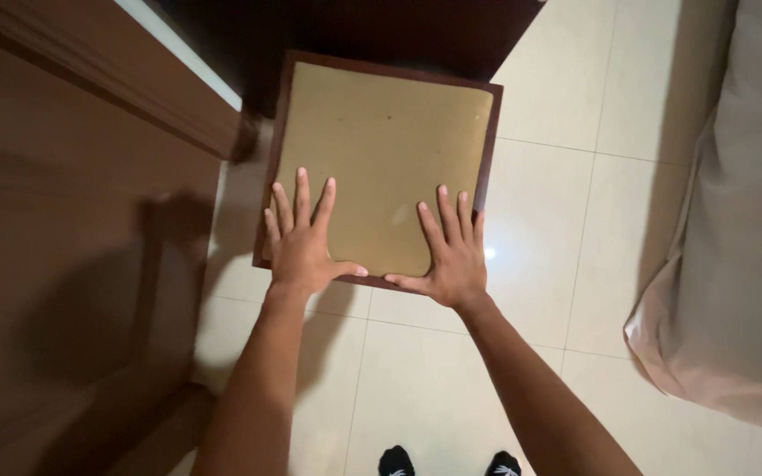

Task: The person moves a small stool on the floor and then rearranges several items on a wooden table. They handle a tissue box, a spray bottle, a plastic jar, a wooden tray with a remote, and a small black device, shifting their positions to organize the surface.

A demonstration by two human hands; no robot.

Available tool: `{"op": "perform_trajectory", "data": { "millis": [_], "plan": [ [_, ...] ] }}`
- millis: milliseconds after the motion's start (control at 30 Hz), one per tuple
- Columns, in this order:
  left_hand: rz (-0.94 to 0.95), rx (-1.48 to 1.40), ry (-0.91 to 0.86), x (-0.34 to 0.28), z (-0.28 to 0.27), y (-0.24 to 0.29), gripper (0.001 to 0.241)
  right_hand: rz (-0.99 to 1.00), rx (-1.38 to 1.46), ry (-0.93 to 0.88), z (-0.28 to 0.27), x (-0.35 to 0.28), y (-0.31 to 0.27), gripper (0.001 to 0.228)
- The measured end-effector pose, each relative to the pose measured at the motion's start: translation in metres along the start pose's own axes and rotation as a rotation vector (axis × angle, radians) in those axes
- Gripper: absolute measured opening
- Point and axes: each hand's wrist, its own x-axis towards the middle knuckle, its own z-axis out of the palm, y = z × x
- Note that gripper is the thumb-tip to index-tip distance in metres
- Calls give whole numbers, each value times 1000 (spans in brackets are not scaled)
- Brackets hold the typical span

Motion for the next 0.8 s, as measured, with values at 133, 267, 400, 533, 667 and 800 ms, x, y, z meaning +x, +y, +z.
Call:
{"op": "perform_trajectory", "data": {
  "millis": [133, 267, 400, 533, 667, 800],
  "plan": [
    [-17, -1, -16, 3, 0, 1, 151, 8, -8, -21, -1, 3, -1, 125],
    [-17, 4, 4, -1, 2, 0, 150, 21, -18, -37, -1, 2, -2, 126],
    [-9, 5, 46, -5, 7, 1, 149, 12, -6, -33, -5, 0, -4, 127],
    [-37, 55, 4, 0, 2, 3, 149, 20, -6, -34, -1, 4, 0, 126],
    [-45, 64, -27, -3, 0, 5, 150, 3, -9, -17, -1, 0, -1, 125],
    [-81, 137, -86, 0, -6, 12, 150, 18, -3, -32, -1, 2, 0, 125]
  ]
}}
